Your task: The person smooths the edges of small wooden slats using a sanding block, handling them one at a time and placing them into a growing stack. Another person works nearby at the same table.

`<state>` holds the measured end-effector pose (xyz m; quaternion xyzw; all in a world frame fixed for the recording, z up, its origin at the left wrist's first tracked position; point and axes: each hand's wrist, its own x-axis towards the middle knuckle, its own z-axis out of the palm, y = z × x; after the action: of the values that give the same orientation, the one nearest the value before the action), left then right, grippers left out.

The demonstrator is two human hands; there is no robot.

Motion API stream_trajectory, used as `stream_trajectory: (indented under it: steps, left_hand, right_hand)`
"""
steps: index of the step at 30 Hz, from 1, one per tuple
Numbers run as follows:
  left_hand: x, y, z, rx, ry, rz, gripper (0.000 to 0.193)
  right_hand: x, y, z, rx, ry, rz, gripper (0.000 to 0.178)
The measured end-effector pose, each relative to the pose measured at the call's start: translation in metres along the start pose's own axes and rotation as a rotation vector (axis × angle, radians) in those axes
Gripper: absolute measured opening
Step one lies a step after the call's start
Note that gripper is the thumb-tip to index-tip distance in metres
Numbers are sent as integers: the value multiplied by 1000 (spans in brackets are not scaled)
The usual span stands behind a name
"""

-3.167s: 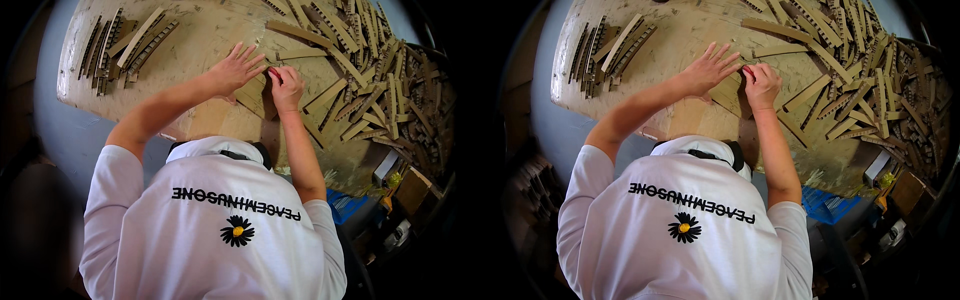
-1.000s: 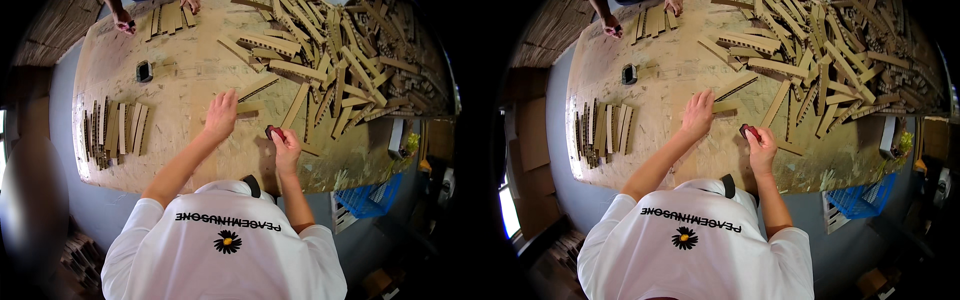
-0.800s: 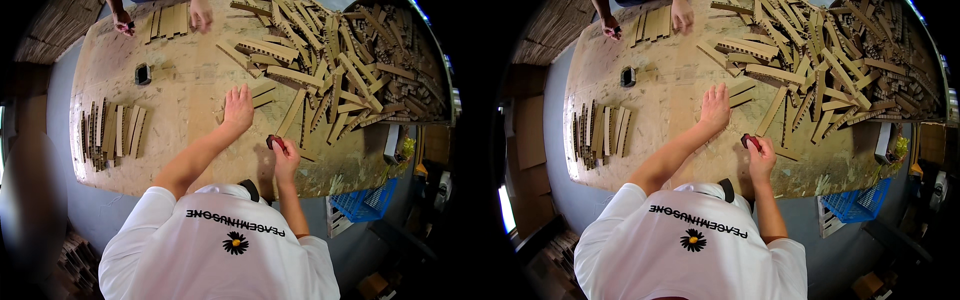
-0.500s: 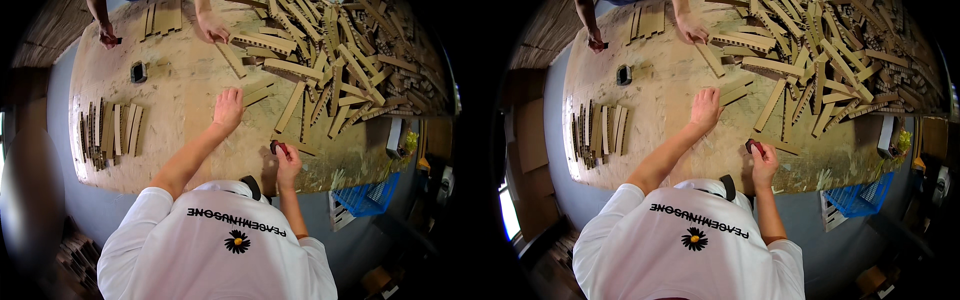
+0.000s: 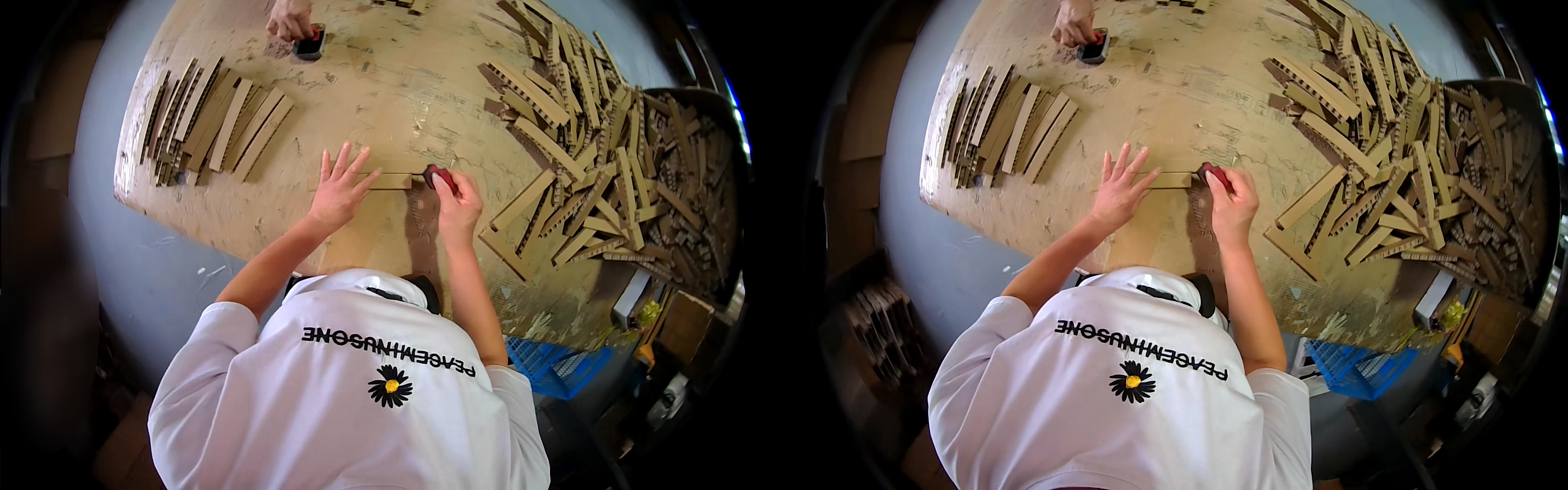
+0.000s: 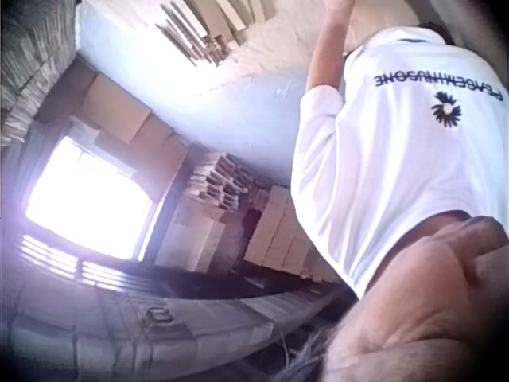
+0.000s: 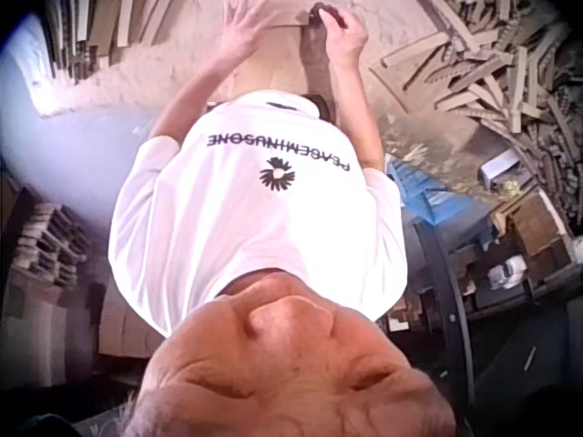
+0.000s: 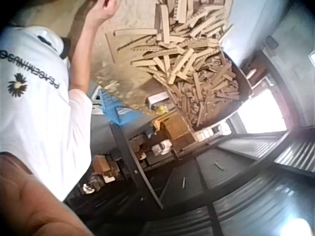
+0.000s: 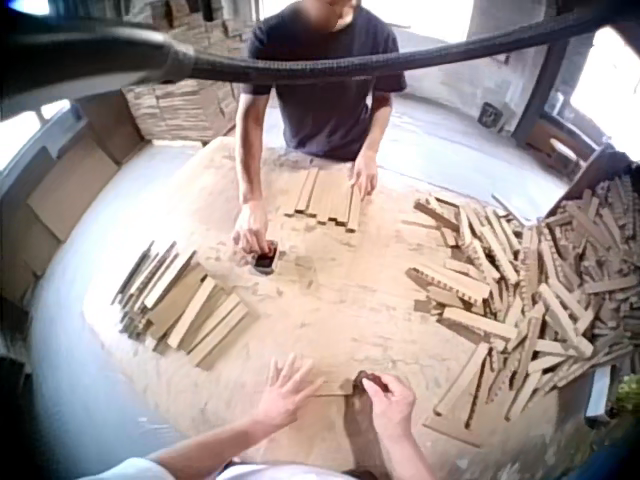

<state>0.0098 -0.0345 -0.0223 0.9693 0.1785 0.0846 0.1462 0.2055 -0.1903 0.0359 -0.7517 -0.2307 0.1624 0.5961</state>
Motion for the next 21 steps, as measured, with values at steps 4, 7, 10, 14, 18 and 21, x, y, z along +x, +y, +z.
stream_trajectory:
  steps: [4,7,10,14,18,21]
  left_hand:
    - [5,13,11,30,69,1,56]
    - [12,27,-2,-83,146,-81,56]
    - [7,20,-12,-117,155,-168,62]
    - [-3,6,-9,-62,110,-108,67]
    - [-5,7,-1,-43,107,-92,64]
    - [-5,9,1,-32,103,-103,61]
  right_hand:
    - [15,-11,22,-182,-186,-149,12]
    - [22,-4,24,-320,-245,-281,13]
    - [30,3,26,-438,-289,-411,13]
    - [33,10,33,-492,-351,-509,14]
    - [36,14,37,-555,-368,-541,13]
    - [41,16,39,-598,-379,-595,12]
